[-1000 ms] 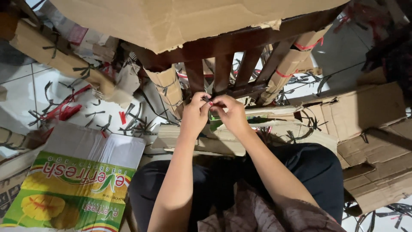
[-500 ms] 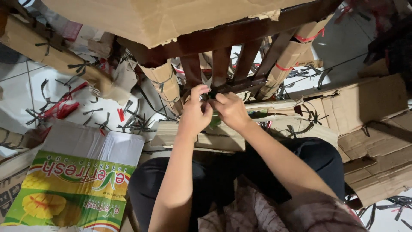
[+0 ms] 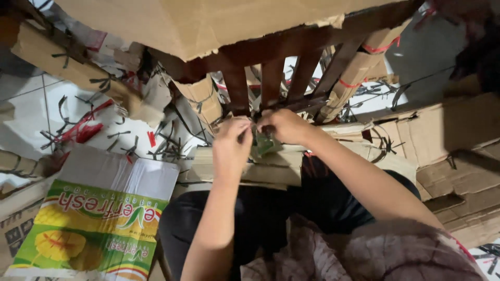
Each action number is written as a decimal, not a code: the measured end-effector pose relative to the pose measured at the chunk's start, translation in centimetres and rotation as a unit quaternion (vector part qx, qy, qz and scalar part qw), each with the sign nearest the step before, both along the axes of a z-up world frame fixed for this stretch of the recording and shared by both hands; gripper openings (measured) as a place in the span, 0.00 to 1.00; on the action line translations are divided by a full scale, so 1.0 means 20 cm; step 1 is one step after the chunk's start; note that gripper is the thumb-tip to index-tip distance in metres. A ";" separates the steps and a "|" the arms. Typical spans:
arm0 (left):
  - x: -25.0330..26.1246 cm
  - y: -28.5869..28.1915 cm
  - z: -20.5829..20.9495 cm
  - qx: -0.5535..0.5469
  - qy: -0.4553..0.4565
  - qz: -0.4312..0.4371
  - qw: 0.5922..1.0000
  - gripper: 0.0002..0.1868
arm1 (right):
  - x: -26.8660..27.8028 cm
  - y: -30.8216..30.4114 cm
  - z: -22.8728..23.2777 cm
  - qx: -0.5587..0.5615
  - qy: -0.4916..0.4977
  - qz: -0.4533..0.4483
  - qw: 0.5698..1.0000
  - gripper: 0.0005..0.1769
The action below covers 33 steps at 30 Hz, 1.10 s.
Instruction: Attaching protective cardboard to the legs and frame of a wooden chair using scissors and ties for transport.
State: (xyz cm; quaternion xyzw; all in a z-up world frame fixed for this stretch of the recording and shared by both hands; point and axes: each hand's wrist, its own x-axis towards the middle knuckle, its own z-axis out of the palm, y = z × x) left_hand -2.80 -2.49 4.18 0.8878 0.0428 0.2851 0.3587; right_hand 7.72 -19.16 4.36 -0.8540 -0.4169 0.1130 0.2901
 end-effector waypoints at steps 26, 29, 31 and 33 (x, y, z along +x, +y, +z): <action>0.12 -0.02 -0.27 0.036 -0.004 -0.011 0.999 0.07 | -0.14 0.00 -0.29 0.261 0.012 -0.210 0.942 0.26; 0.08 -0.01 -0.23 0.044 0.002 -0.004 0.999 0.08 | -0.13 0.05 -0.32 0.256 -0.064 -0.221 0.939 0.14; 0.07 0.00 -0.19 0.048 0.007 0.004 0.999 0.07 | -0.12 0.08 -0.32 0.259 -0.089 -0.232 0.933 0.13; 0.06 0.01 -0.14 0.044 0.001 -0.034 0.998 0.08 | -0.14 0.09 -0.27 0.280 -0.100 -0.221 0.929 0.15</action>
